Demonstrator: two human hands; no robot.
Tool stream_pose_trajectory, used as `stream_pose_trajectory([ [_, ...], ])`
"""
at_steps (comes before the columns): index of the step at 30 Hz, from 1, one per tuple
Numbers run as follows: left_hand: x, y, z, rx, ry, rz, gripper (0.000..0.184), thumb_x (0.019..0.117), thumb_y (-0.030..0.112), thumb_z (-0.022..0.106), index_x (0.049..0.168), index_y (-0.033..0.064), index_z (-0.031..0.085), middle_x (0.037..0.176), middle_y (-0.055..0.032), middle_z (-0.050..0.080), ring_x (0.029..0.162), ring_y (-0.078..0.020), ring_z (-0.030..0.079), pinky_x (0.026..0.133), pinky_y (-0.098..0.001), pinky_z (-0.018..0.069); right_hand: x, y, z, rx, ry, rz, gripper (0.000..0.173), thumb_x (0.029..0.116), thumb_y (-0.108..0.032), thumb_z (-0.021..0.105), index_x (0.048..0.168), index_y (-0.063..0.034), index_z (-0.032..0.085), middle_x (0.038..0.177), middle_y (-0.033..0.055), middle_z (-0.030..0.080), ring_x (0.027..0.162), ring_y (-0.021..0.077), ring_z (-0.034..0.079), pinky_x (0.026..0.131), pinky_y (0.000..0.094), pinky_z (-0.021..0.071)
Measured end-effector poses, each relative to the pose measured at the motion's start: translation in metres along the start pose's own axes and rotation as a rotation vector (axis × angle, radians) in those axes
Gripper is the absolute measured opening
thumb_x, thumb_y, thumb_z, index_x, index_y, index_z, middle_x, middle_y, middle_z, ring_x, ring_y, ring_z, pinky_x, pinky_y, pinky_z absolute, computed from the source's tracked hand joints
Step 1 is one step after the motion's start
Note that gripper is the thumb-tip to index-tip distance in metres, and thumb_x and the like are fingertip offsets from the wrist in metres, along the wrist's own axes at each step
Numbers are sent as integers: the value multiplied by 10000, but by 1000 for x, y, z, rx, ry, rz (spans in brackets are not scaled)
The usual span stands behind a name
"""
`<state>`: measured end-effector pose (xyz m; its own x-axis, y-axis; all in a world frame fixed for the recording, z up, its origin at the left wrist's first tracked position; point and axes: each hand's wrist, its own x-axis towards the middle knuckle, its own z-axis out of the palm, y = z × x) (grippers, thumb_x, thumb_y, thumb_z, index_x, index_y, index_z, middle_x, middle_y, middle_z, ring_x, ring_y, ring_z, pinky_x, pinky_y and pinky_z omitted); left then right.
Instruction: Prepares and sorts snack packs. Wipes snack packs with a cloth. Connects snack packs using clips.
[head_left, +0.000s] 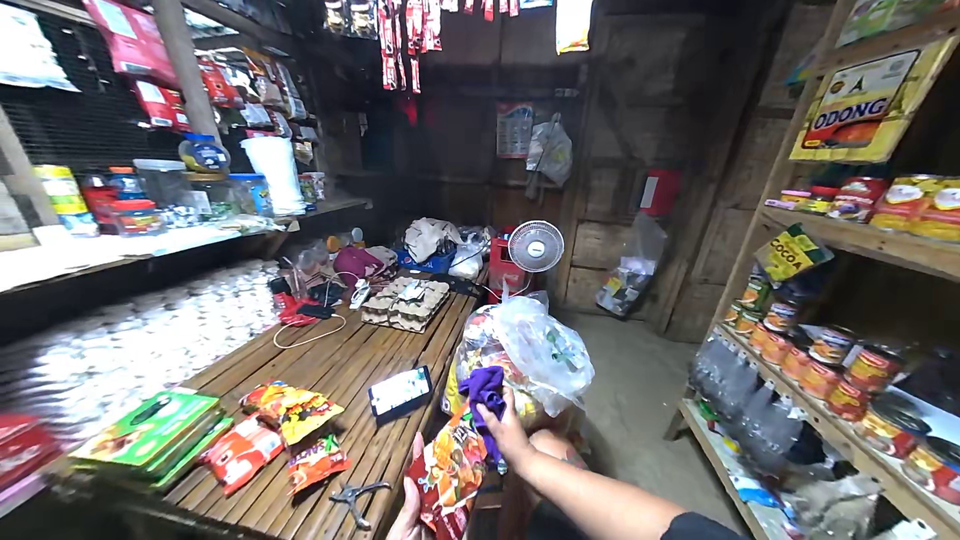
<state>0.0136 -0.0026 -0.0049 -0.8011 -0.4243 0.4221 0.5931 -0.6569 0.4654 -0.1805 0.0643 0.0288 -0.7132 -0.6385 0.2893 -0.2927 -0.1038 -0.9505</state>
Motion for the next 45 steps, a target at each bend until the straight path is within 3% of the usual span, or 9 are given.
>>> stream_pose_trajectory([
  [7,4,9,2,-47,85,67,572,1041,510,471,1552,292,336,1332,-36,678,1218,-214,658,1037,-445,544,7,-7,-16,398,-149,249,692,992,-266,666,1507,-9,281,1182,161,664,1012,177,696,909,358,588],
  [18,13,18,-6,15,259,49,530,1104,455,116,1579,278,271,1308,-35,685,1146,-196,695,948,-412,596,21,-21,-35,106,-165,143,795,897,-149,770,1512,44,305,1309,195,616,1163,168,643,1030,342,526],
  [21,15,16,-2,228,536,10,499,1126,406,136,1511,218,391,1269,-47,691,1084,-158,705,891,-381,609,25,-33,-39,110,-107,91,822,852,-142,803,1501,40,331,1310,196,612,1161,174,641,1021,341,532],
  [24,14,13,-11,638,737,-35,571,1115,341,294,1641,169,155,1637,-158,305,1421,-301,430,1082,-512,428,29,-45,-41,36,-22,8,809,809,-158,829,1454,29,379,1296,201,607,1155,197,637,1005,359,537],
  [28,9,-1,-4,769,518,-59,566,1093,282,315,1592,25,246,1609,-225,320,1368,-315,497,1050,-470,488,12,-59,-33,-292,-55,-227,696,806,-176,830,1358,64,482,1329,238,588,1240,267,592,1073,418,485],
  [31,4,-10,11,630,321,-215,636,1098,313,291,1645,103,44,1693,-183,115,1469,-303,389,1110,-489,455,-11,-56,-19,-471,-198,-444,625,811,-208,833,1281,76,534,1167,240,674,1077,338,684,941,519,557],
  [33,2,-11,18,571,311,-226,653,1097,334,245,1636,100,-42,1667,-180,192,1441,-255,411,1110,-460,441,-27,-51,-8,-496,-264,-552,578,807,-193,839,1238,76,562,1106,239,693,1020,351,702,899,525,572],
  [38,-5,-17,-1,495,258,-1,830,1023,600,444,1522,-28,231,1353,-30,593,1227,-83,584,1086,-306,472,-44,-40,11,-297,-360,-569,577,802,-174,843,1209,92,531,1044,234,678,977,296,696,885,454,574],
  [45,-9,-9,14,318,304,33,561,857,601,726,1192,170,596,1023,46,755,982,-70,710,928,-306,582,-54,-62,15,104,-570,26,654,842,-116,784,1382,33,446,1201,86,660,1098,85,649,1000,301,537],
])
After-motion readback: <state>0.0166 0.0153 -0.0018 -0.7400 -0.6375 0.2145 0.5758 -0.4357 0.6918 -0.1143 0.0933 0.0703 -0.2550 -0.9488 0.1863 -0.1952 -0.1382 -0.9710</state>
